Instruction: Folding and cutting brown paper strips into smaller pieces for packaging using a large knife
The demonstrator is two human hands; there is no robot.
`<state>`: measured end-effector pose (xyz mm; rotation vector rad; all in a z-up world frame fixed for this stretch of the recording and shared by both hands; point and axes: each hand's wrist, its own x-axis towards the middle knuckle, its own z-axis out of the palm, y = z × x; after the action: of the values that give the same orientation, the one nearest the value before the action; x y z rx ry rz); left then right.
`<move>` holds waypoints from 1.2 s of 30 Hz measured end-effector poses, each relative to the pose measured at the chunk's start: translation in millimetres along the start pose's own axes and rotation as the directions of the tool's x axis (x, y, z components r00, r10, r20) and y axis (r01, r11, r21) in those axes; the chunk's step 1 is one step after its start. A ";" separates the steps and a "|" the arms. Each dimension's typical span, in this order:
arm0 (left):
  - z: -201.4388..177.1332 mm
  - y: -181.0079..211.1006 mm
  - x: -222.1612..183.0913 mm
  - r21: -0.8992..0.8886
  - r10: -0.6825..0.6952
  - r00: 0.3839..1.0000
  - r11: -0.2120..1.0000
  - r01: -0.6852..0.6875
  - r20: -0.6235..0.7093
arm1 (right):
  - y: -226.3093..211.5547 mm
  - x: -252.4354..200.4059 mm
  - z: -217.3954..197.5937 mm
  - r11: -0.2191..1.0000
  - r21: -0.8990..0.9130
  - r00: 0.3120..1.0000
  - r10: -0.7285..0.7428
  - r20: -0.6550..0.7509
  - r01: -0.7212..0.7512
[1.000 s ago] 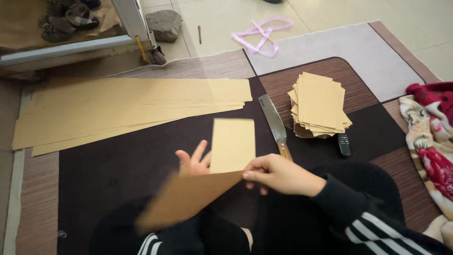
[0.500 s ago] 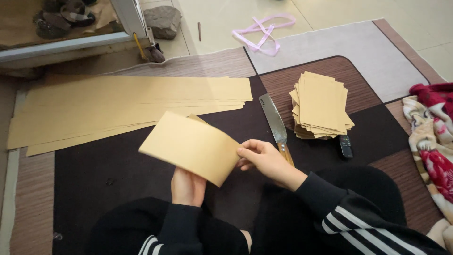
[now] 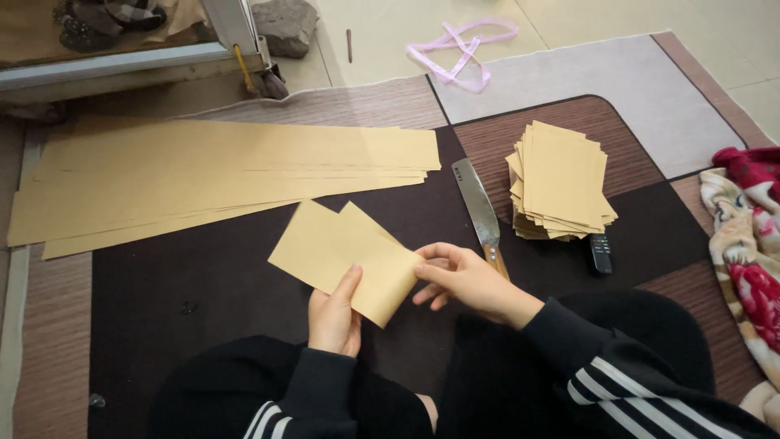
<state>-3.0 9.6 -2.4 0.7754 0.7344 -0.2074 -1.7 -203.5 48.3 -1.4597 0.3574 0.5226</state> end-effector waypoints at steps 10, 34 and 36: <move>18.0 -13.4 -29.2 0.556 0.212 0.887 0.713 -0.428 0.411 | -3.4 5.9 -23.2 0.975 -0.169 0.956 -0.180 -0.231 0.143; 8.4 -34.9 -10.0 0.541 0.112 0.931 0.787 -0.297 0.348 | -10.4 -5.4 -14.4 0.809 -0.476 0.862 -0.473 -0.183 0.343; 10.9 -31.6 -14.8 0.557 0.109 0.926 0.771 -0.309 0.362 | -10.7 -6.5 -15.1 0.731 -0.580 0.817 -0.547 -0.185 0.359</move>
<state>-21.7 -21.7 -5.0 1.4010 0.2568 -0.3600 -0.1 -219.6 59.4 -2.1070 0.1041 -0.0724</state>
